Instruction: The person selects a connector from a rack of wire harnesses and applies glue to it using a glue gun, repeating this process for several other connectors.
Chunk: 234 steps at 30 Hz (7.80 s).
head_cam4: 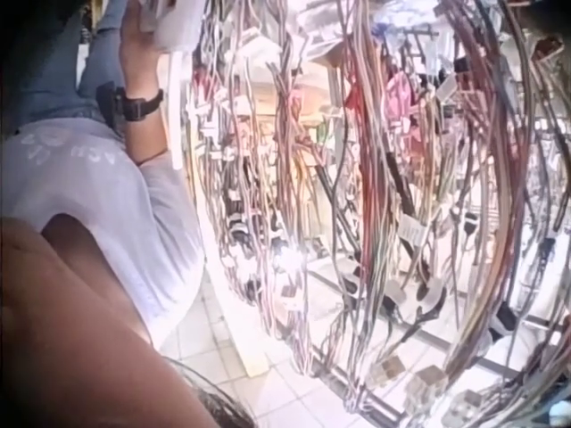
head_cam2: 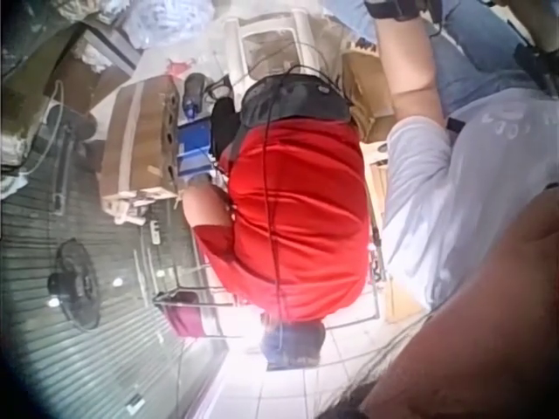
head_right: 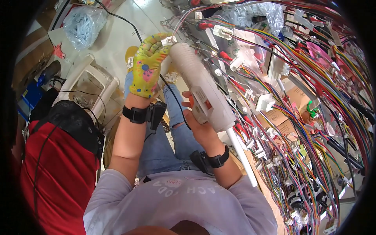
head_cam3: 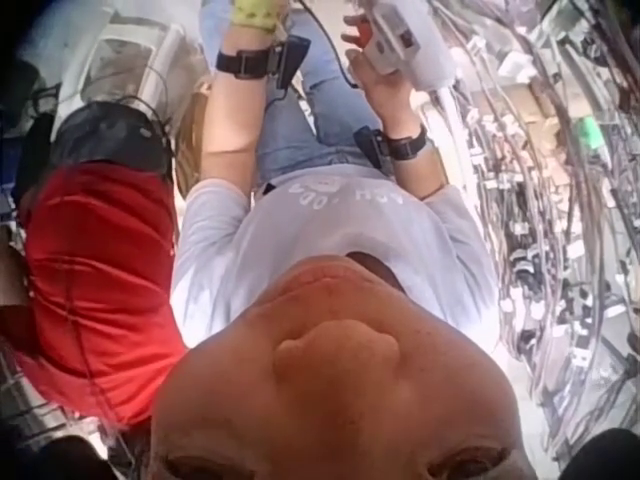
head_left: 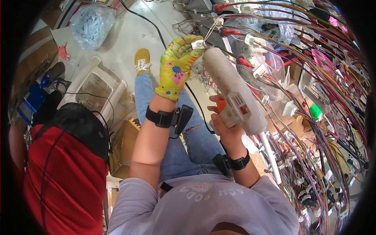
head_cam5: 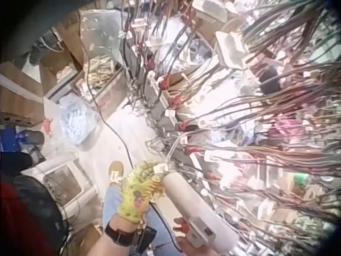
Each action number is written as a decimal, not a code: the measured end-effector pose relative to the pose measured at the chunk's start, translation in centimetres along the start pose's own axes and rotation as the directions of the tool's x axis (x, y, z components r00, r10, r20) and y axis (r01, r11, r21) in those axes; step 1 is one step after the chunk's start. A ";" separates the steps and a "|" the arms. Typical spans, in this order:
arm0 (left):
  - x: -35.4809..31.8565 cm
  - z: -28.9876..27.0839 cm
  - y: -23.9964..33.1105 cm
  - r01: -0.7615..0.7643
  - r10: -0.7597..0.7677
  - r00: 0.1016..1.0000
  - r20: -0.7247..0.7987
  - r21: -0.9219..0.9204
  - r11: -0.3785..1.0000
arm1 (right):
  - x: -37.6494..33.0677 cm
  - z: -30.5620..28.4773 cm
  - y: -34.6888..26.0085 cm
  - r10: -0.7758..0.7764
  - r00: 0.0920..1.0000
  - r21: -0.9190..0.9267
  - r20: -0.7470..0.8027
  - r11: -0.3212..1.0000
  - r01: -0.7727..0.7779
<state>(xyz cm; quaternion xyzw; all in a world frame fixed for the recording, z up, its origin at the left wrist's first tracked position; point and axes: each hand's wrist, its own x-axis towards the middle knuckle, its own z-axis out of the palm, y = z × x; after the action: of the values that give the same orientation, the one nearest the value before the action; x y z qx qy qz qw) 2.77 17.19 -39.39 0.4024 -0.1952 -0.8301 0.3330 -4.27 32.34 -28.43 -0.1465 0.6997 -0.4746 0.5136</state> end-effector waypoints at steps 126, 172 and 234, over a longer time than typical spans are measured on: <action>1.0 -2.6 -1.5 0.327 -0.346 0.938 -0.029 -0.266 0.907 | 0.2 -1.2 0.2 0.043 0.999 -0.101 0.027 0.994 -0.040; 1.8 -2.2 -0.7 0.472 -0.554 0.829 -0.077 -0.435 0.767 | -0.1 -1.1 -0.9 0.089 0.996 -0.168 0.007 0.982 -0.086; 0.5 12.2 0.4 -0.346 0.373 0.905 0.205 0.865 0.363 | -7.7 -4.4 1.2 0.013 0.957 -0.006 -0.291 1.000 -0.016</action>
<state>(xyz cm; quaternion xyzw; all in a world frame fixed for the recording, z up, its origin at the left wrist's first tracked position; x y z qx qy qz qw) -7.03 17.25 -32.12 0.4740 -0.6765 -0.5058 0.2487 -4.45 40.52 -24.85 -0.0722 0.7706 -0.4841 0.4081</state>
